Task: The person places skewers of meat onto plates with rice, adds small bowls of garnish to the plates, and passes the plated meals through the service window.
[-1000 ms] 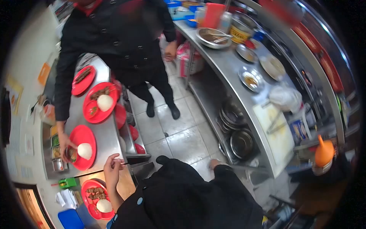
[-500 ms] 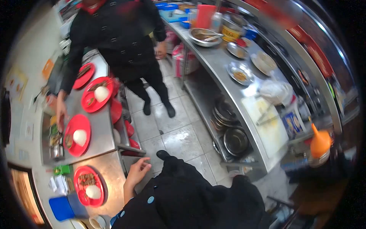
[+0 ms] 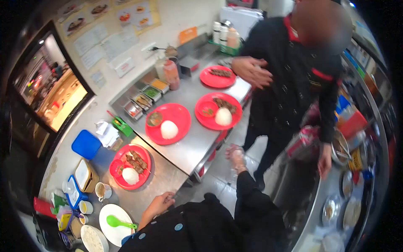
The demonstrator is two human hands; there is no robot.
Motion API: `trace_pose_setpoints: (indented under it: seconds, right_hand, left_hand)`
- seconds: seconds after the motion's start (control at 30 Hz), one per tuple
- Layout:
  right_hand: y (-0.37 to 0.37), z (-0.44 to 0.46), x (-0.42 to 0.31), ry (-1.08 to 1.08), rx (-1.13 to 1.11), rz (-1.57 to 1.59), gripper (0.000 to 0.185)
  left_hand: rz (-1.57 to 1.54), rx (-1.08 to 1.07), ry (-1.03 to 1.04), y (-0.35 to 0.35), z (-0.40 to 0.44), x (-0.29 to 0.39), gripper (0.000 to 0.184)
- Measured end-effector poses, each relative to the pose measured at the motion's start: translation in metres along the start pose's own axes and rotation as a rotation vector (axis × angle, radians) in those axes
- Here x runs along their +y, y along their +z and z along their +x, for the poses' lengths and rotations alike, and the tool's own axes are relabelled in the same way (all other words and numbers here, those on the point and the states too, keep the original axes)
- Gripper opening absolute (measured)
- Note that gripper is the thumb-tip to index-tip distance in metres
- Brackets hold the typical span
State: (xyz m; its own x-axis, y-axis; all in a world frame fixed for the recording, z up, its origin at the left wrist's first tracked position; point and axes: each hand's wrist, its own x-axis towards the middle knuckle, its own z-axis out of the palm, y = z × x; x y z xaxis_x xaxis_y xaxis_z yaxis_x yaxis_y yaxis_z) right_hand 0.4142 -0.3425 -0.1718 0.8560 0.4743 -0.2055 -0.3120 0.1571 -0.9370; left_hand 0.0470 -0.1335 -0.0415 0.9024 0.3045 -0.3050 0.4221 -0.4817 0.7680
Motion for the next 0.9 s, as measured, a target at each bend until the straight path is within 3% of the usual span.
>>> trace_pose_setpoints:
  seconds: [0.07,0.13,0.2,0.27,0.3,0.33,0.5,0.57,0.67,0.9]
  right_hand:
    - [0.009,0.037,-0.035,-0.040,0.050,0.251,0.053]
    - [0.018,0.067,-0.068,-0.173,-0.101,0.334,0.052]
    - [0.008,0.110,-0.061,-0.180,-0.107,0.320,0.055]
    - [-0.010,0.138,-0.041,-0.121,-0.034,0.183,0.055]
    - [-0.005,0.135,-0.043,-0.123,0.061,0.222,0.051]
    - [-0.010,0.144,-0.035,-0.117,0.089,0.164,0.046]
    - [-0.008,0.133,-0.053,-0.112,0.052,0.185,0.037]
    - [-0.002,0.123,-0.057,-0.121,0.101,0.297,0.038]
    - [0.000,0.104,-0.065,-0.150,0.162,0.284,0.039]
    - [-0.004,0.030,-0.074,-0.222,0.238,0.206,0.043]
  left_hand:
    - [0.023,0.017,-0.087,0.003,0.007,-0.002,0.035]
    - [0.072,0.115,-0.025,0.011,0.015,-0.004,0.035]
    - [0.031,0.089,-0.066,0.019,0.031,-0.015,0.037]
    - [0.063,0.204,-0.068,0.017,0.035,0.011,0.036]
    - [0.201,0.225,0.086,0.023,0.041,0.005,0.036]
    - [0.112,0.228,0.029,0.019,0.041,0.021,0.034]
    - [-0.284,0.284,-0.026,0.035,0.054,0.036,0.029]
    - [-0.017,0.235,-0.021,0.027,0.058,0.048,0.030]
    - [0.117,0.197,-0.073,0.039,0.069,0.023,0.031]
    - [0.068,0.160,-0.036,0.047,0.050,0.025,0.030]
